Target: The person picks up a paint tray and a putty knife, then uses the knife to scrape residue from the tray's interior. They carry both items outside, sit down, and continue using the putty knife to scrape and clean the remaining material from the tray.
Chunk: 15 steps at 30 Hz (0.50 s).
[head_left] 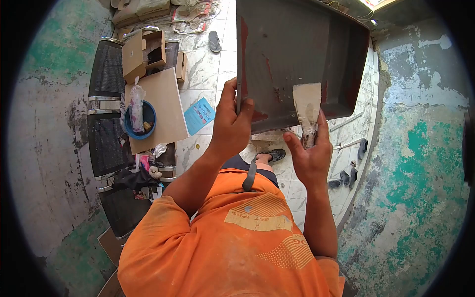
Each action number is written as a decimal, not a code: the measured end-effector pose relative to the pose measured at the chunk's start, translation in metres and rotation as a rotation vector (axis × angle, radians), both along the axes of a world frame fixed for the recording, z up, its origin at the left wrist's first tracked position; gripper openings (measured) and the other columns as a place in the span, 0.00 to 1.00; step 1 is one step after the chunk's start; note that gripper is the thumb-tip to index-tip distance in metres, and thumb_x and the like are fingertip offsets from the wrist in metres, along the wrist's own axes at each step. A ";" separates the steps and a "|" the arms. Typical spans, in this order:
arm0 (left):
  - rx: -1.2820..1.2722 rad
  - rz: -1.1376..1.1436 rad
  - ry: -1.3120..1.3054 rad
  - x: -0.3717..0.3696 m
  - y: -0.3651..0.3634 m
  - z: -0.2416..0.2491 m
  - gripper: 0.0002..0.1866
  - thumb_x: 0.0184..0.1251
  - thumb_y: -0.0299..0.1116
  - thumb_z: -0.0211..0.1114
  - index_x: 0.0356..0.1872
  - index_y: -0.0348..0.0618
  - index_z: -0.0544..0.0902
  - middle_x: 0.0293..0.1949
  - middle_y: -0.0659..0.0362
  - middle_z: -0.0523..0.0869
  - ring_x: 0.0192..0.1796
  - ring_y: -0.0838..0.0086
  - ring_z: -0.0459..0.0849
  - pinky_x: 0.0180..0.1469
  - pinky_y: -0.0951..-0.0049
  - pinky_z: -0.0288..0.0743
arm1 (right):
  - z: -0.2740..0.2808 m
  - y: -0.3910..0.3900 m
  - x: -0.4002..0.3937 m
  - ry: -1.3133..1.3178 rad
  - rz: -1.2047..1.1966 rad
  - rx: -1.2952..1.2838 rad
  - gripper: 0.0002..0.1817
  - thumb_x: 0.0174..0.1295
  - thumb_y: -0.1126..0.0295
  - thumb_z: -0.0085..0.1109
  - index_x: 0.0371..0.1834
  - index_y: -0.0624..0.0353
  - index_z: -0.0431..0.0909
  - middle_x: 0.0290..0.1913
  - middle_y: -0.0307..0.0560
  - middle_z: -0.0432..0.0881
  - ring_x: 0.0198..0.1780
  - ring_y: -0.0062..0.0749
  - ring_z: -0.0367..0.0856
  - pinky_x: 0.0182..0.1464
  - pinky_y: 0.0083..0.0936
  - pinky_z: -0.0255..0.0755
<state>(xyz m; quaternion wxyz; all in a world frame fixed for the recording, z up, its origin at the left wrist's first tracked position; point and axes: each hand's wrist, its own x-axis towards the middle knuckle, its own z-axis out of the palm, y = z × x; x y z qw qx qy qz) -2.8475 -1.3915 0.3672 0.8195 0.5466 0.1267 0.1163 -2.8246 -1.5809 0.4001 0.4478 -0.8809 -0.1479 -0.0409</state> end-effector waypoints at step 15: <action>0.176 0.067 -0.020 0.004 -0.039 -0.002 0.20 0.79 0.25 0.56 0.68 0.38 0.67 0.42 0.50 0.88 0.44 0.74 0.87 0.49 0.68 0.82 | 0.006 0.049 0.036 -0.035 -0.205 0.135 0.13 0.58 0.75 0.70 0.44 0.64 0.78 0.38 0.55 0.89 0.40 0.48 0.91 0.45 0.36 0.80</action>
